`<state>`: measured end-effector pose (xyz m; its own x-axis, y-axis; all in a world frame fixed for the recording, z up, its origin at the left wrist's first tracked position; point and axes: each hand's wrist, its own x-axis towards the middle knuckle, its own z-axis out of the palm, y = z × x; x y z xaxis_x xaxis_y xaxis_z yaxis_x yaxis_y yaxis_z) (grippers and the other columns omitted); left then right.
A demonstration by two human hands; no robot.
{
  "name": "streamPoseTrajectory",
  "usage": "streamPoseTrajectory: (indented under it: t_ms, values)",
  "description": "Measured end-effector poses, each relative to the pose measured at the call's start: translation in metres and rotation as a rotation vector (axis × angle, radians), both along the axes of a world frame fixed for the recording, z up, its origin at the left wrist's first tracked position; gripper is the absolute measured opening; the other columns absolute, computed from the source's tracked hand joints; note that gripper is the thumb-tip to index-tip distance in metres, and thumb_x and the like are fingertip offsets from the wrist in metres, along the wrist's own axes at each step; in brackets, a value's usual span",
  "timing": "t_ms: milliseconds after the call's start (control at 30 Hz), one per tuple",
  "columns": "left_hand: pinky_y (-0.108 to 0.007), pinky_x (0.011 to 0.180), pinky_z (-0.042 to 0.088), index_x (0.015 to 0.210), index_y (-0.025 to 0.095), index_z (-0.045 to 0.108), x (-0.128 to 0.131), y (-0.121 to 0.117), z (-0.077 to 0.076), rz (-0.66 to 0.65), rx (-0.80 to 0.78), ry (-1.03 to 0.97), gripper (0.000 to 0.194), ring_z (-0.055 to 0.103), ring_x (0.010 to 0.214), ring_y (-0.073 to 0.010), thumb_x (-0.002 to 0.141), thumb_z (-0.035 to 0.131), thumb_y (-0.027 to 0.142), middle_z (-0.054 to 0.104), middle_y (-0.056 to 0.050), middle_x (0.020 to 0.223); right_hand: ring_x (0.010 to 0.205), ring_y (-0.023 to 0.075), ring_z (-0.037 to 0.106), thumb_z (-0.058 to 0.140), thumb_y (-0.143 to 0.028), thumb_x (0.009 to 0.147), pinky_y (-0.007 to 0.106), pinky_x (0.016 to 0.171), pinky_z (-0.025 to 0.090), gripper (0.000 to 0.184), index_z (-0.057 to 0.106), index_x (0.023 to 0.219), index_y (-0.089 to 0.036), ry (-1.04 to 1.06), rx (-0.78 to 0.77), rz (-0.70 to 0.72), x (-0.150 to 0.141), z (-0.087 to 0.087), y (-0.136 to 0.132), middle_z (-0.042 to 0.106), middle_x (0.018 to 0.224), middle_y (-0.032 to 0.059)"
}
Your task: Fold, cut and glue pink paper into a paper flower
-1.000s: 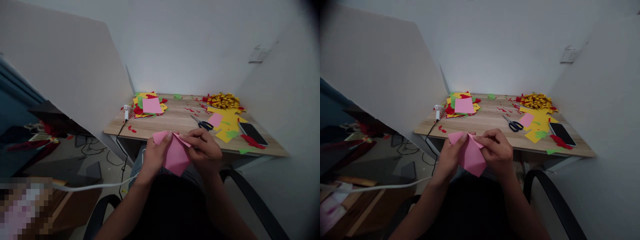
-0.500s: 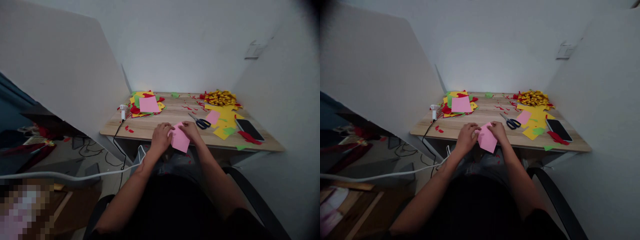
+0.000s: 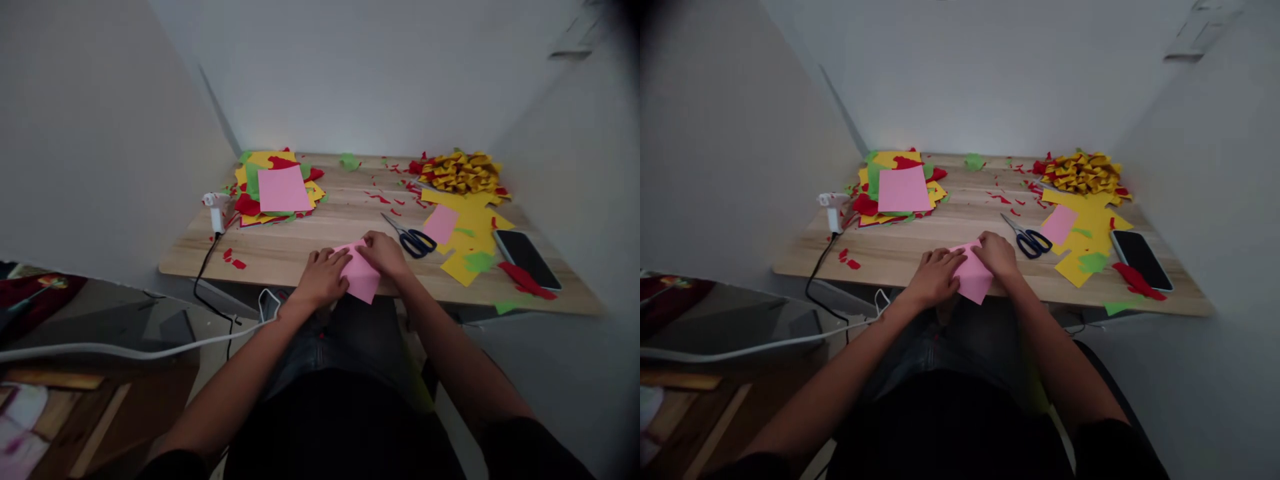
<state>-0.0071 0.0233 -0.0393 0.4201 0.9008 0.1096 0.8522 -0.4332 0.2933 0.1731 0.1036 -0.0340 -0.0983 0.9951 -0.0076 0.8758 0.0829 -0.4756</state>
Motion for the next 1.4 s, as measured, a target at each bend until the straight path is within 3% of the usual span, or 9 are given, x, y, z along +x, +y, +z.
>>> streamPoseTrajectory:
  t_ms: [200,400,533,767,933,1067,1233,1400]
  values:
    - [-0.052,0.106,0.032,0.138,0.028,0.056,-0.005,0.011,-0.003,0.015,-0.028,0.021,0.049,0.045,0.128,-0.0342,0.090,0.055,0.034,0.045,-0.002,0.157,0.080,0.0192,0.064,0.064,-0.030,0.085,0.029,0.068,0.043,0.018,0.070,0.100,-0.023,0.071,0.006,0.073,0.009,-0.009,-0.007,0.072,0.089,0.0029]
    - [-0.047,0.109,0.031,0.138,0.025,0.053,-0.010,0.006,-0.005,0.011,-0.025,-0.050,0.045,0.046,0.131,-0.0297,0.095,0.052,0.039,0.045,-0.003,0.157,0.088,0.0190,0.063,0.057,-0.022,0.095,0.033,0.079,0.050,0.023,0.075,0.109,-0.026,0.143,0.333,0.384,0.031,-0.024,-0.025,0.071,0.094,0.0048]
    - [-0.048,0.108,0.032,0.140,0.021,0.051,-0.011,0.007,0.000,0.022,-0.056,-0.079,0.049,0.048,0.129,-0.0303,0.095,0.054,0.040,0.049,-0.006,0.154,0.094,0.0212,0.061,0.058,-0.021,0.096,0.036,0.080,0.053,0.031,0.071,0.122,-0.032,0.057,0.372,0.498,0.041,-0.021,-0.031,0.071,0.105,0.0063]
    - [-0.051,0.107,0.030,0.155,0.026,0.036,-0.012,0.010,0.003,-0.041,-0.073,-0.024,0.060,0.045,0.131,-0.0319,0.097,0.050,0.033,0.042,-0.004,0.159,0.090,0.0212,0.061,0.060,-0.022,0.094,0.038,0.079,0.055,0.035,0.069,0.125,-0.036,-0.046,0.368,0.483,0.041,-0.016,-0.029,0.069,0.110,0.0068]
    - [-0.051,0.105,0.031,0.152,0.024,0.041,-0.011,0.019,0.007,-0.043,-0.133,-0.028,0.064,0.048,0.124,-0.0332,0.090,0.056,0.035,0.042,-0.002,0.159,0.088,0.0203,0.060,0.061,-0.018,0.093,0.035,0.076,0.054,0.036,0.070,0.124,-0.035,-0.040,0.390,0.510,0.041,-0.015,-0.027,0.068,0.110,0.0071]
    - [-0.052,0.104,0.031,0.146,0.023,0.049,-0.012,0.021,0.009,-0.043,-0.135,-0.037,0.055,0.048,0.123,-0.0332,0.093,0.055,0.036,0.045,-0.003,0.157,0.089,0.0202,0.061,0.060,-0.020,0.095,0.035,0.078,0.053,0.033,0.070,0.121,-0.037,-0.018,0.344,0.509,0.042,-0.013,-0.026,0.070,0.112,0.0043]
    - [-0.053,0.103,0.031,0.148,0.029,0.046,-0.013,0.021,0.010,-0.067,-0.156,-0.015,0.052,0.047,0.126,-0.0328,0.097,0.051,0.034,0.047,0.001,0.156,0.088,0.0193,0.062,0.061,-0.018,0.096,0.036,0.077,0.053,0.040,0.064,0.131,-0.038,0.030,0.309,0.535,0.045,-0.013,-0.027,0.073,0.119,0.0005]
    - [-0.052,0.103,0.032,0.141,0.032,0.054,-0.013,0.022,0.013,-0.064,-0.147,-0.026,0.047,0.047,0.126,-0.0315,0.095,0.056,0.035,0.047,0.005,0.155,0.091,0.0199,0.064,0.064,-0.013,0.093,0.036,0.076,0.052,0.043,0.065,0.130,-0.033,0.041,0.283,0.559,0.046,-0.012,-0.027,0.072,0.122,0.0019]
